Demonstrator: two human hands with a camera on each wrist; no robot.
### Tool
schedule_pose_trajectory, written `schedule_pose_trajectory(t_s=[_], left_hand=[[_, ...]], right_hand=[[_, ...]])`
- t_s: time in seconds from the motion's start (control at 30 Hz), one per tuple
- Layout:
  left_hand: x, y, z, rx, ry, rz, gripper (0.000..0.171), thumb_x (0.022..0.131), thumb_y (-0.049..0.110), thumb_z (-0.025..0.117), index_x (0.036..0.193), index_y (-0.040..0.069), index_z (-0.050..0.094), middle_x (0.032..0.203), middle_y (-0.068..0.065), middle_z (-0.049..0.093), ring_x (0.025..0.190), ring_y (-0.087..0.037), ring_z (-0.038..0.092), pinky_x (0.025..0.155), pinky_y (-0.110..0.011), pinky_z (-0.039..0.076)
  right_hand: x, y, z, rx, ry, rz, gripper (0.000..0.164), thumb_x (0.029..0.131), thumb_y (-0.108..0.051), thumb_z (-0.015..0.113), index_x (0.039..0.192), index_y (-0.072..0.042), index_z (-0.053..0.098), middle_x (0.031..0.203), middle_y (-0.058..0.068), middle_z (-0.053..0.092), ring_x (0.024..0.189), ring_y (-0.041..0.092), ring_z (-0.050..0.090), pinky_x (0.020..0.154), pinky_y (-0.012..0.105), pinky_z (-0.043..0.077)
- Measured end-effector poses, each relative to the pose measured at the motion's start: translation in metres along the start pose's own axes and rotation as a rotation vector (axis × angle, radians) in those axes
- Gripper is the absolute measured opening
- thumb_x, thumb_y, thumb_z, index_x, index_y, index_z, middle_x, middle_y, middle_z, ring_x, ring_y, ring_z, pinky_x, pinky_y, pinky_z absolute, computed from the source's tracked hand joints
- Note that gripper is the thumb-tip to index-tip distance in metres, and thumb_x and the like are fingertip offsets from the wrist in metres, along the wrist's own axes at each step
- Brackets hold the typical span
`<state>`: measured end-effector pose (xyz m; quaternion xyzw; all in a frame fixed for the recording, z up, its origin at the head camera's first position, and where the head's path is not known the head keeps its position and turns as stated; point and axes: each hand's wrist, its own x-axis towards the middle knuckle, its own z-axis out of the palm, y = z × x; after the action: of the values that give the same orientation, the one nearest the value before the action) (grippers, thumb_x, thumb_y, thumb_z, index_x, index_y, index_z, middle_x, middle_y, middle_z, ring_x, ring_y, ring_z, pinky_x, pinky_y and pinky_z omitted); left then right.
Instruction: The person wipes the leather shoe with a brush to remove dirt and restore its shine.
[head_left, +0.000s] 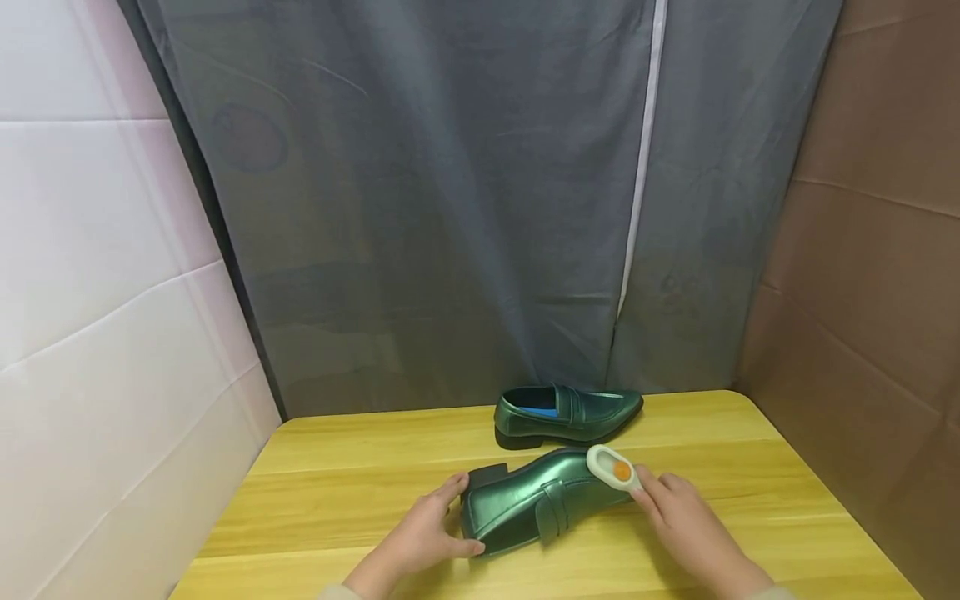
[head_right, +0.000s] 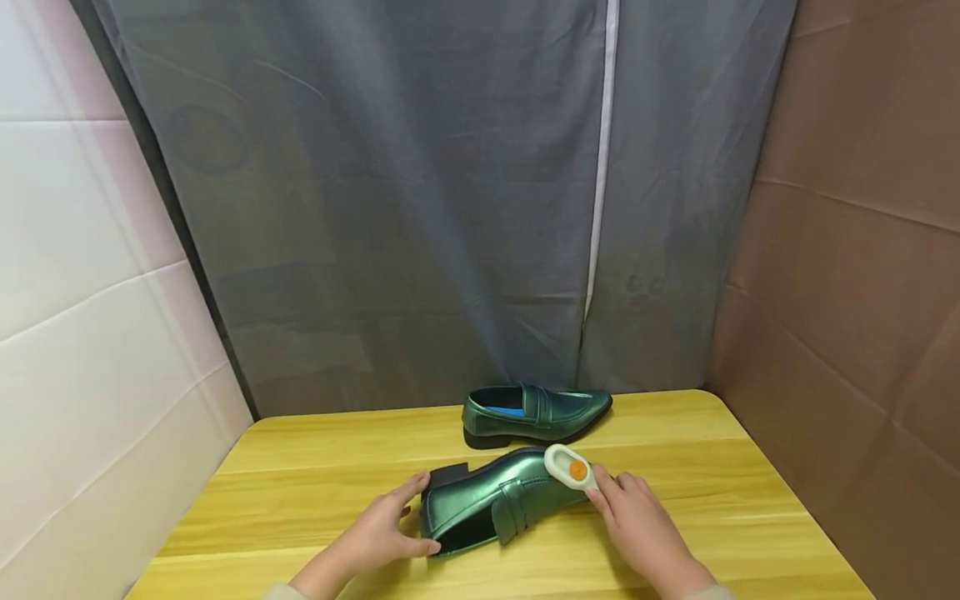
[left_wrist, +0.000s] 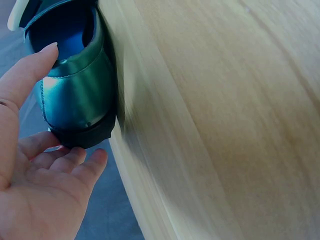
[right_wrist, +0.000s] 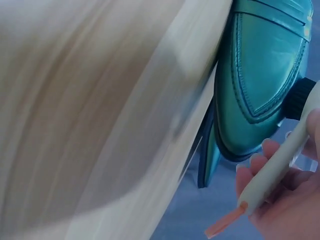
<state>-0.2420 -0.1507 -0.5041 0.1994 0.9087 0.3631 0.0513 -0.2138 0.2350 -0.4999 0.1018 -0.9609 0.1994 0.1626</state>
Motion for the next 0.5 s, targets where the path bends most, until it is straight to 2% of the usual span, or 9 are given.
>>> schedule_pose_trajectory(t_s=[0.23,0.4,0.5], left_hand=[[0.000,0.000,0.001,0.000,0.000,-0.005,0.104,0.073,0.037,0.091,0.153,-0.002,0.038,0.160,-0.024,0.034,0.137,-0.049,0.046,0.110,-0.060,0.041],[0.000,0.000,0.001,0.009,0.004,-0.005,0.103,0.073,0.037,0.091,0.153,-0.002,0.038,0.160,-0.025,0.035,0.134,-0.050,0.048,0.109,-0.061,0.042],[0.001,0.000,0.001,-0.001,-0.002,-0.011,0.104,0.073,0.037,0.091,0.153,-0.001,0.038,0.160,-0.026,0.034,0.132,-0.050,0.050,0.108,-0.062,0.042]], right_hand=[[0.009,-0.013,0.004,-0.020,-0.023,-0.002,0.040,0.105,-0.032,0.056,0.141,-0.015,0.059,0.093,0.001,0.059,0.091,0.022,0.057,0.076,0.043,0.051],[0.014,-0.029,0.004,-0.051,-0.038,-0.048,0.041,0.103,-0.032,0.059,0.139,-0.014,0.060,0.086,-0.002,0.055,0.078,0.015,0.050,0.065,0.034,0.046],[0.016,-0.038,0.006,-0.084,-0.026,-0.088,0.041,0.102,-0.033,0.061,0.137,-0.013,0.062,0.084,-0.002,0.053,0.075,0.014,0.048,0.064,0.033,0.046]])
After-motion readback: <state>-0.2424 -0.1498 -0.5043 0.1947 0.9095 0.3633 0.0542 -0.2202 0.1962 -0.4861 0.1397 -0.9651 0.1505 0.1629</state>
